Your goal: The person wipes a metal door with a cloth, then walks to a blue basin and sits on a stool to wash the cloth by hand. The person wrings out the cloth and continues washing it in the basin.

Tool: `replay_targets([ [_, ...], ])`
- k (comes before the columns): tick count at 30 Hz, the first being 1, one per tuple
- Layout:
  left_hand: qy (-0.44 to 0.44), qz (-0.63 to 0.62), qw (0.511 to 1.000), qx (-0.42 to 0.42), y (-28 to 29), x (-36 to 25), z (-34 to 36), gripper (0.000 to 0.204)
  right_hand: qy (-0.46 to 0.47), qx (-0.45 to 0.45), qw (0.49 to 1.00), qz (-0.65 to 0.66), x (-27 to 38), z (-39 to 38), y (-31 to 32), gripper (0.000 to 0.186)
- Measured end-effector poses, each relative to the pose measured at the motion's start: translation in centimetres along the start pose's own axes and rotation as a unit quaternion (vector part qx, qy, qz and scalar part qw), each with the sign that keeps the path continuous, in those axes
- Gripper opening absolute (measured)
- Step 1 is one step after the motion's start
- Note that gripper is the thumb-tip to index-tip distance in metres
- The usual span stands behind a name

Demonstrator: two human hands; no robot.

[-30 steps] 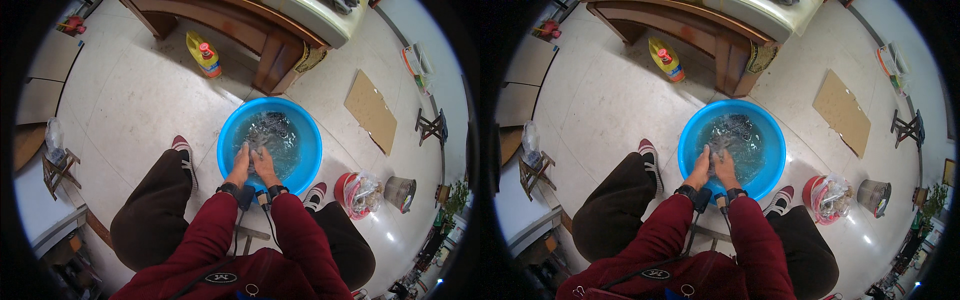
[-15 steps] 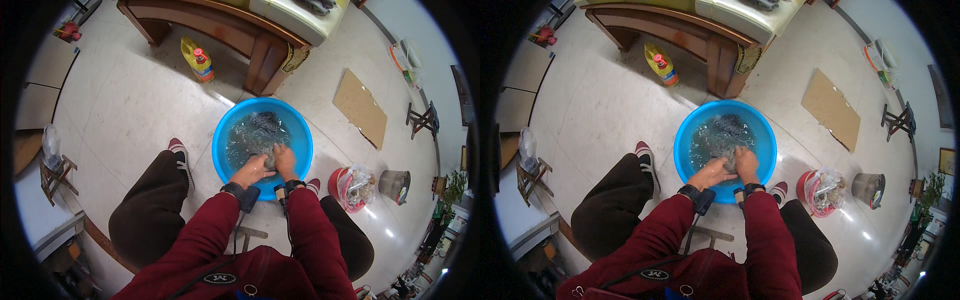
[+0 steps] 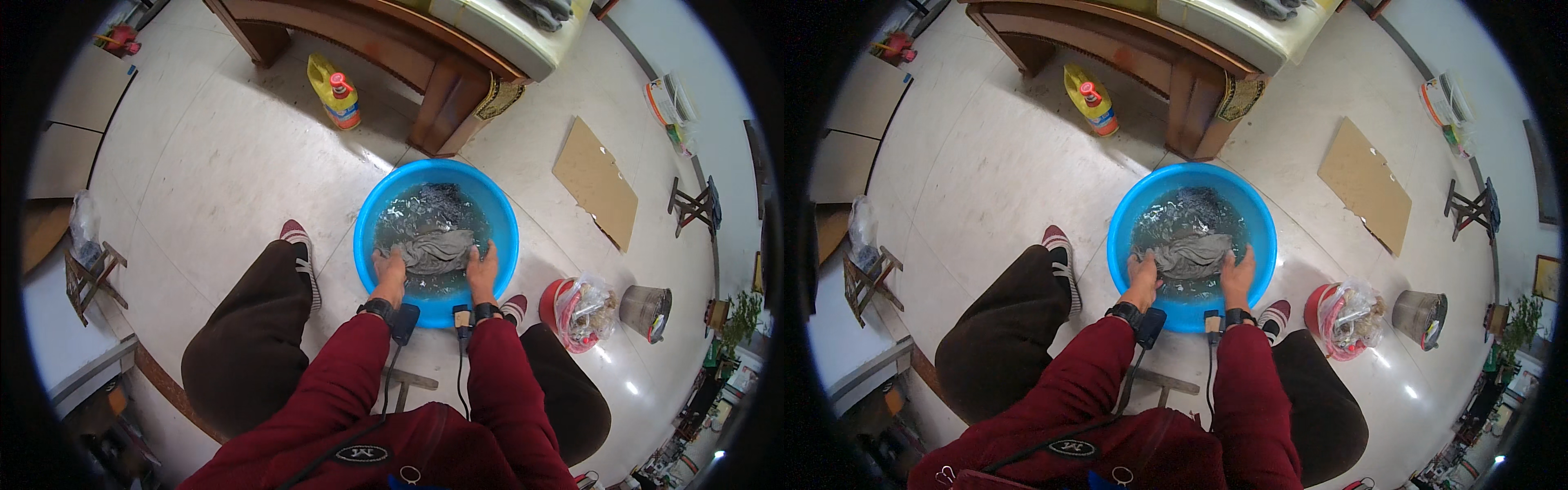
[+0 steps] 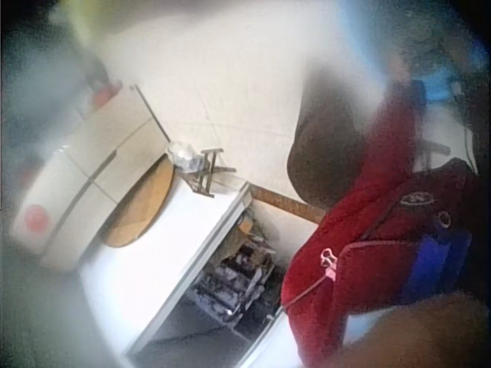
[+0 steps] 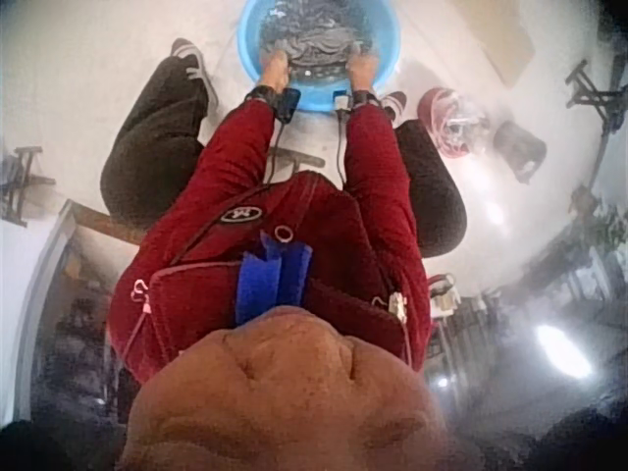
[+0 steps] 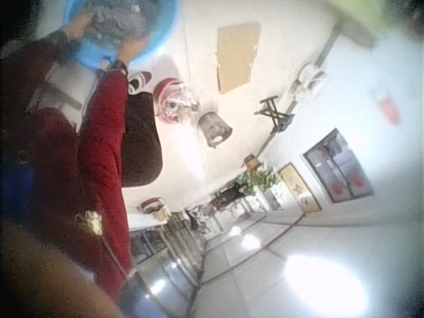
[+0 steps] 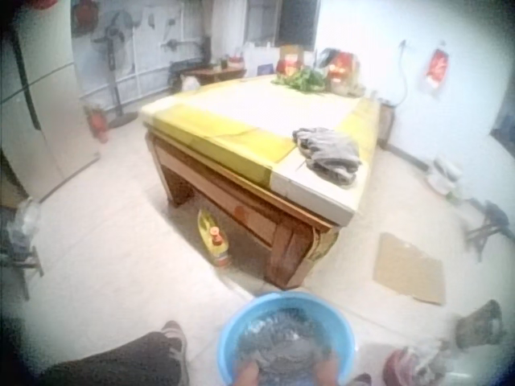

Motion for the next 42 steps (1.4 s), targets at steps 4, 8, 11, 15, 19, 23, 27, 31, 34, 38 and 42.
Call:
replay_targets([
  [4, -0.022, 0.031, 0.996, 0.084, -2.1, 0.0, 1.0, 0.061, 0.092, 0.065, 0.987, -0.116, 5.1, -1.3, -6.3, 0.06],
  [8, -0.003, -0.099, 0.974, 0.202, -4.3, 0.8, 1.6, 0.056, -0.008, 0.242, 0.95, 0.199, 7.7, -2.8, -9.2, 0.044],
  [11, 0.05, -0.23, 0.939, 0.25, -4.8, 1.2, 1.2, 0.056, 0.077, 0.225, 0.942, 0.237, 12.0, -4.6, -6.8, 0.038],
  [15, 0.049, -0.194, 0.949, 0.242, -5.3, 1.3, 1.2, 0.043, 0.091, 0.18, 0.979, -0.01, 14.1, -5.7, -4.4, 0.047],
  [19, 0.006, 0.103, 0.973, 0.208, -6.5, 2.2, 1.7, 0.034, 0.038, 0.17, 0.961, -0.216, 12.4, -4.2, -3.2, 0.049],
  [23, -0.093, 0.299, 0.927, 0.207, -6.4, 0.7, 1.2, 0.037, 0.019, 0.079, 0.981, -0.175, 10.0, -2.6, 0.0, 0.047],
  [27, -0.055, 0.169, 0.971, 0.158, -1.7, -1.7, 0.3, 0.054, 0.025, 0.135, 0.981, 0.136, 7.3, -3.1, 1.7, 0.036],
  [31, -0.097, 0.257, 0.936, 0.222, -1.7, -3.0, -2.3, 0.069, 0.135, 0.139, 0.976, 0.102, 8.6, -5.4, 2.9, 0.031],
  [34, 0.052, 0.004, 0.949, 0.31, -2.8, -1.0, -4.3, 0.076, 0.205, 0.155, 0.965, 0.051, 11.5, -7.2, 3.5, 0.032],
  [38, 0.065, -0.073, 0.91, 0.404, -4.8, -1.8, -6.5, 0.067, 0.309, 0.168, 0.935, 0.036, 16.7, -10.6, 5.1, 0.034],
  [42, -0.011, -0.181, 0.892, 0.414, -5.4, -3.8, -7.0, 0.047, 0.382, 0.21, 0.9, -0.018, 18.9, -14.1, 6.1, 0.034],
])
Point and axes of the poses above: each hand's wrist, its own z-axis towards the middle knuckle, its own y-axis out of the back of the hand, x = y × z, the point moved 8 cm from there along z, towards the middle knuckle, and after that the axes turned 10 degrees about x, right-handed, at the moved point
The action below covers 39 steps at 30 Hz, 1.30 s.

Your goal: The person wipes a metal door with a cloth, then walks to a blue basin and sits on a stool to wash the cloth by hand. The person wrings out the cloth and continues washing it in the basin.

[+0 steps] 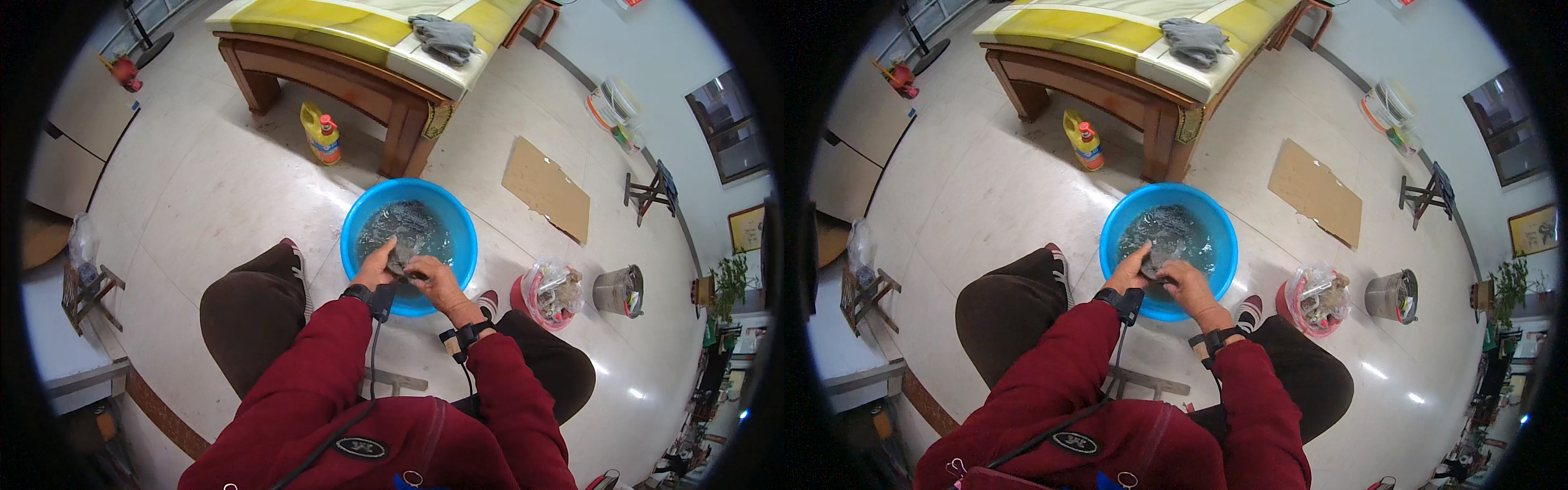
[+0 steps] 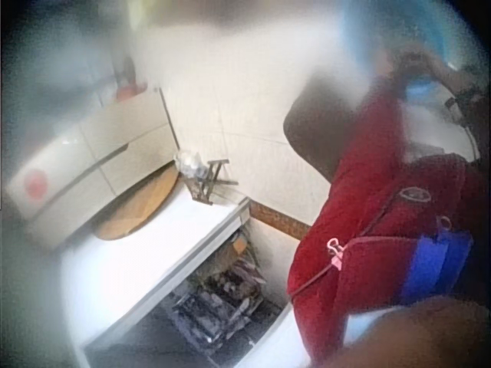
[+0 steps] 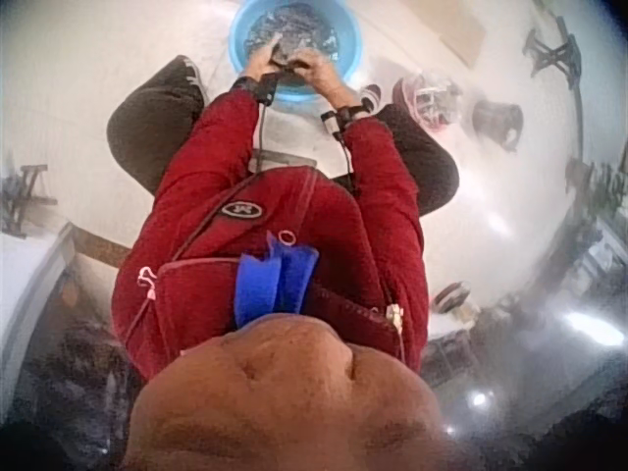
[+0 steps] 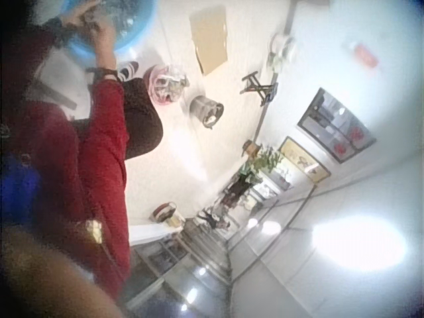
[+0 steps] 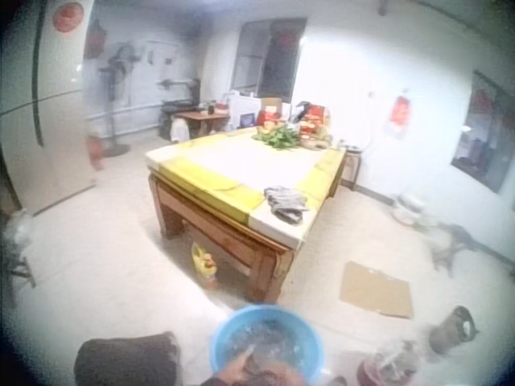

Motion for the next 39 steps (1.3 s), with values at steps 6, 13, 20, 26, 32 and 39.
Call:
replay_targets([
  [6, -0.064, -0.079, 0.995, 0.014, -1.7, -1.1, 0.2, 0.039, -0.213, -0.03, 0.937, 0.274, -7.3, -3.4, -2.1, 0.018],
  [13, -0.047, -0.09, 0.986, 0.129, -7.3, -2.1, -1.6, 0.055, -0.421, -0.087, 0.825, 0.368, -15.3, -6.5, -4.1, 0.083],
  [20, -0.077, 0.037, 0.995, 0.049, -4.4, -1.3, -1.2, 0.036, -0.349, -0.182, 0.782, 0.484, -15.3, -1.9, -4.6, 0.052],
  [26, 0.024, 0.241, 0.933, -0.266, 6.8, -1.1, -2.3, 0.031, -0.293, -0.27, 0.696, 0.598, -16.3, -3.2, -2.5, 0.034],
  [32, 0.016, 0.354, 0.918, -0.178, 2.9, -1.1, -2.3, 0.028, -0.247, -0.255, 0.712, 0.606, -14.8, -2.6, -2.4, 0.041],
  [39, -0.056, 0.34, 0.938, -0.039, -3.3, -0.8, -1.2, 0.018, -0.235, -0.251, 0.743, 0.575, -12.7, -2.3, -0.9, 0.027],
])
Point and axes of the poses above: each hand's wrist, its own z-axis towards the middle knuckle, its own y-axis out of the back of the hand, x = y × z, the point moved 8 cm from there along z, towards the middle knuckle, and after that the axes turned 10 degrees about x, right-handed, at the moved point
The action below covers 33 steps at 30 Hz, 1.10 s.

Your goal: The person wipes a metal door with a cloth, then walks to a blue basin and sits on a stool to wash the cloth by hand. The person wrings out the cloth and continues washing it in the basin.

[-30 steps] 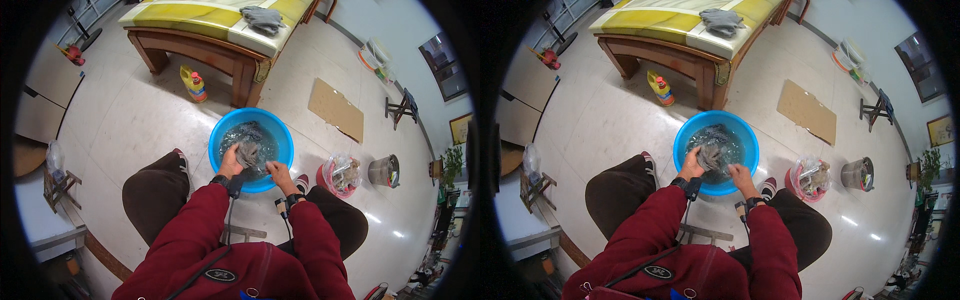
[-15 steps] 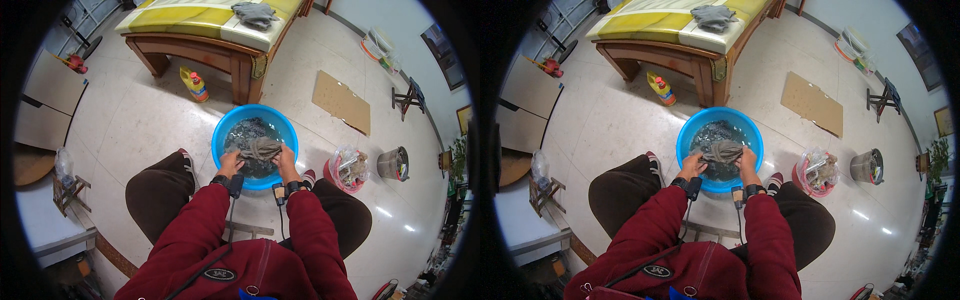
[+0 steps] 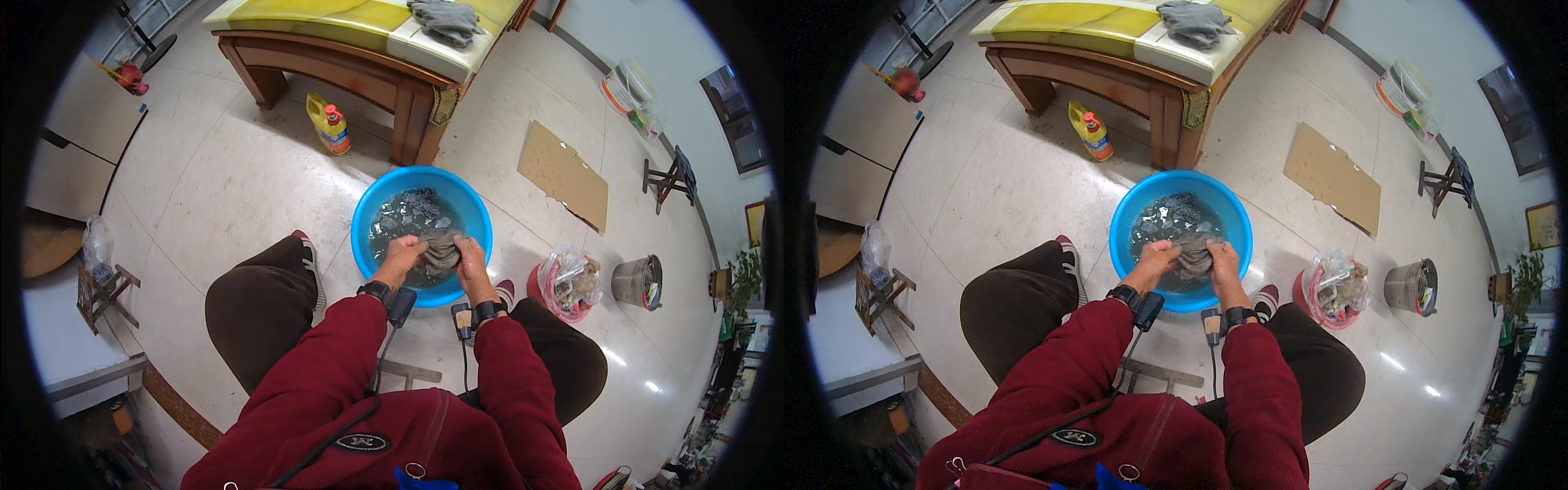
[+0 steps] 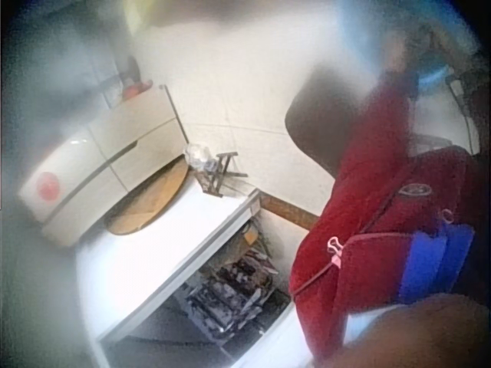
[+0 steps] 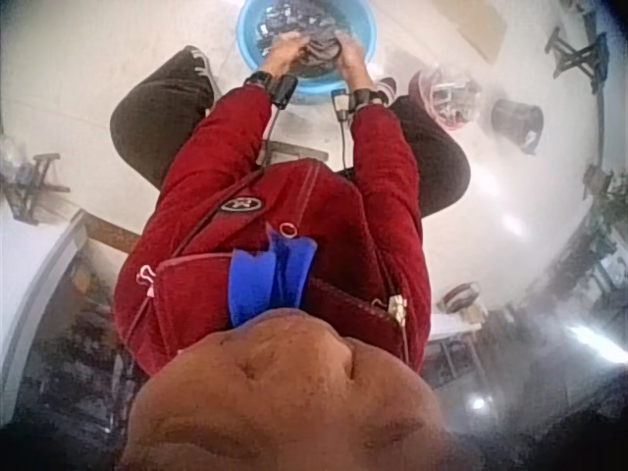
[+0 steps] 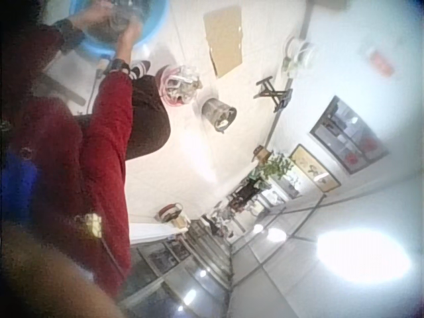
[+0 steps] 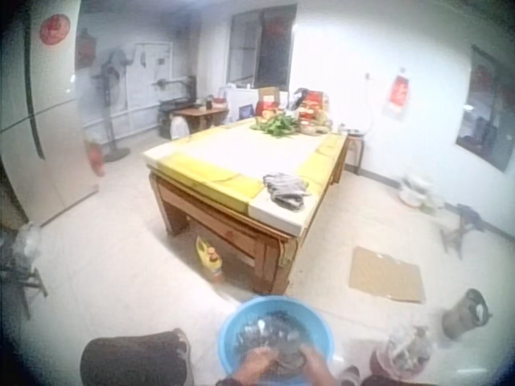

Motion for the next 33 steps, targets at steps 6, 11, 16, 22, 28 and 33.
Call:
replay_targets([
  [6, -0.098, -0.078, 0.979, -0.163, 6.3, -0.4, 0.8, 0.011, -0.031, -0.121, 0.987, -0.097, -0.5, -1.1, 4.6, 0.034],
  [11, -0.142, -0.049, 0.967, -0.205, 7.6, -3.6, 0.2, 0.012, 0.077, -0.116, 0.99, -0.034, 1.7, -1.3, 5.1, 0.031],
  [16, -0.243, -0.199, 0.942, -0.122, 5.7, -7.5, -0.4, 0.01, 0.09, -0.051, 0.992, 0.076, 4.6, -1.0, 4.3, 0.028],
  [22, -0.083, 0.218, 0.945, -0.23, 8.9, -4.1, 0.4, 0.017, 0.037, 0.013, 0.917, -0.398, 2.0, -0.5, 5.4, 0.01],
  [28, -0.025, 0.256, 0.935, -0.246, 11.5, 1.5, 0.8, 0.015, -0.067, -0.009, 0.842, -0.535, -2.9, -0.6, 5.7, 0.021],
  [33, -0.144, 0.118, 0.962, -0.198, 8.5, -4.3, -0.4, 0.013, -0.207, 0.078, 0.782, -0.584, -2.5, -1.1, 4.3, 0.03],
])
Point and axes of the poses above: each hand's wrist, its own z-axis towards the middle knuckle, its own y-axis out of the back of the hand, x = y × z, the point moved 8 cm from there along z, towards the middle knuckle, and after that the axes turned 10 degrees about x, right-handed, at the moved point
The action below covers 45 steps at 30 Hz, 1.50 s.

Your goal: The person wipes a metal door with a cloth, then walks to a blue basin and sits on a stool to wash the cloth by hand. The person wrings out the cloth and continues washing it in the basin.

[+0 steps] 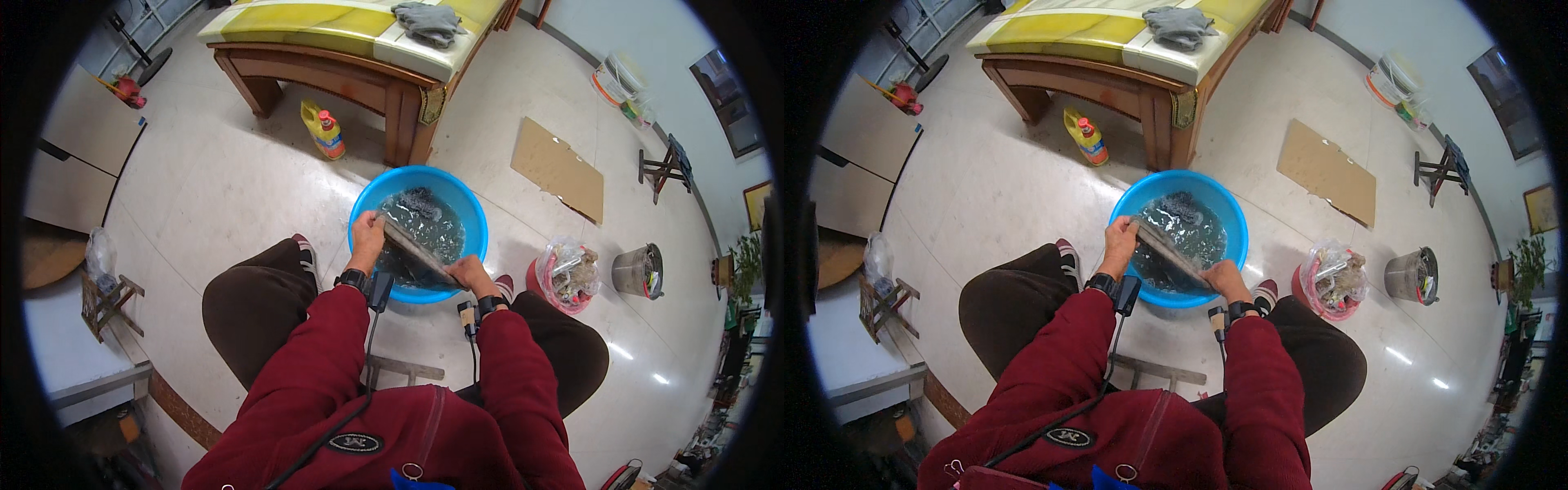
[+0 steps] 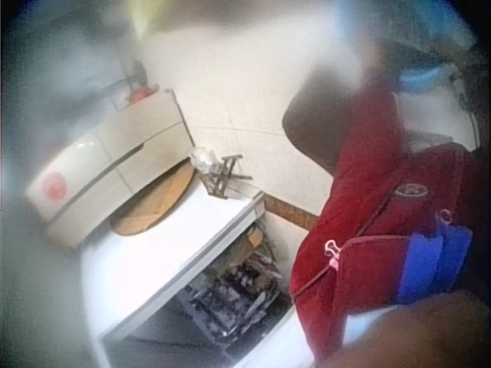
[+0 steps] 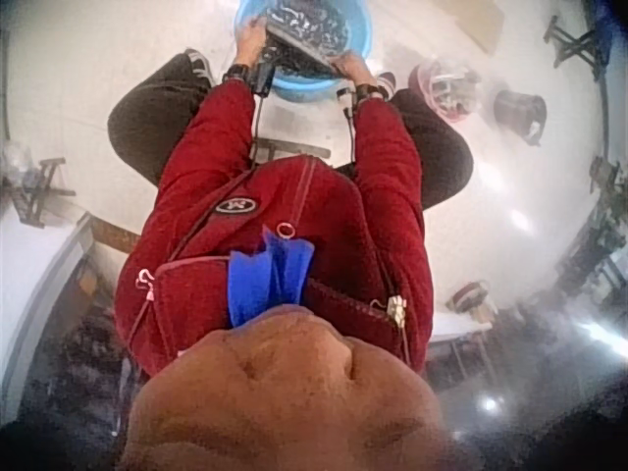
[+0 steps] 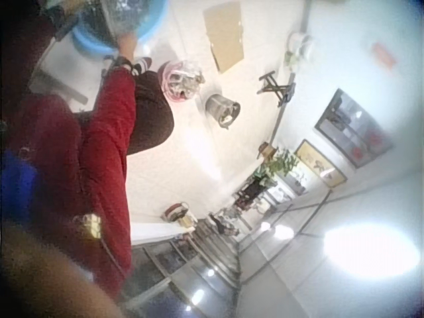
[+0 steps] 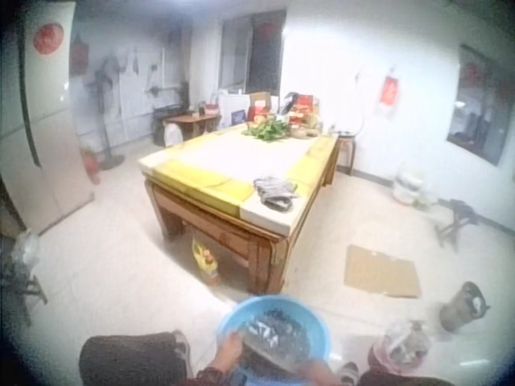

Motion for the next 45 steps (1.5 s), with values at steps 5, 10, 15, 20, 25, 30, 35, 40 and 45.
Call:
replay_targets([
  [5, -0.062, 0.042, 0.997, 0.021, -0.3, -4.1, -1.1, 0.015, 0.099, 0.002, 0.987, 0.129, 1.7, -1.6, 0.0, 0.024],
  [10, -0.034, 0.206, 0.978, 0.013, 1.9, -2.2, -0.1, 0.024, 0.123, -0.08, 0.888, 0.435, 0.8, -3.0, 1.9, 0.012],
  [15, -0.077, 0.217, 0.97, -0.076, 3.4, -4.8, -1.5, 0.027, 0.231, -0.201, 0.742, 0.597, 1.7, -5.1, 5.4, 0.023],
  [20, -0.099, 0.199, 0.972, -0.082, 3.2, -8.5, -2.1, 0.032, 0.272, -0.182, 0.757, 0.565, 2.1, -5.7, 7.7, 0.013],
  [25, 0.027, 0.419, 0.907, 0.044, 1.5, -4.0, -1.3, 0.049, 0.192, -0.281, 0.939, 0.052, 1.5, -3.8, 6.4, 0.013],
  [30, 0.268, 0.02, 0.962, 0.039, -0.6, 5.6, -2.3, 0.078, 0.177, -0.266, 0.943, 0.087, -0.9, 2.3, 2.7, 0.03],
  [35, 0.267, 0.01, 0.963, -0.024, -1.4, 9.4, -1.6, 0.088, 0.029, -0.31, 0.923, 0.226, -4.0, 7.4, -0.8, 0.07],
  [40, 0.311, -0.118, 0.943, 0.022, -4.0, 12.1, 0.3, 0.089, 0.055, -0.335, 0.941, 0.001, 3.1, 10.4, -6.4, 0.061],
  [45, 0.322, -0.369, 0.871, 0.031, -5.6, 12.1, 2.0, 0.069, 0.228, -0.054, 0.929, 0.287, 8.7, 9.8, -7.2, 0.036],
])
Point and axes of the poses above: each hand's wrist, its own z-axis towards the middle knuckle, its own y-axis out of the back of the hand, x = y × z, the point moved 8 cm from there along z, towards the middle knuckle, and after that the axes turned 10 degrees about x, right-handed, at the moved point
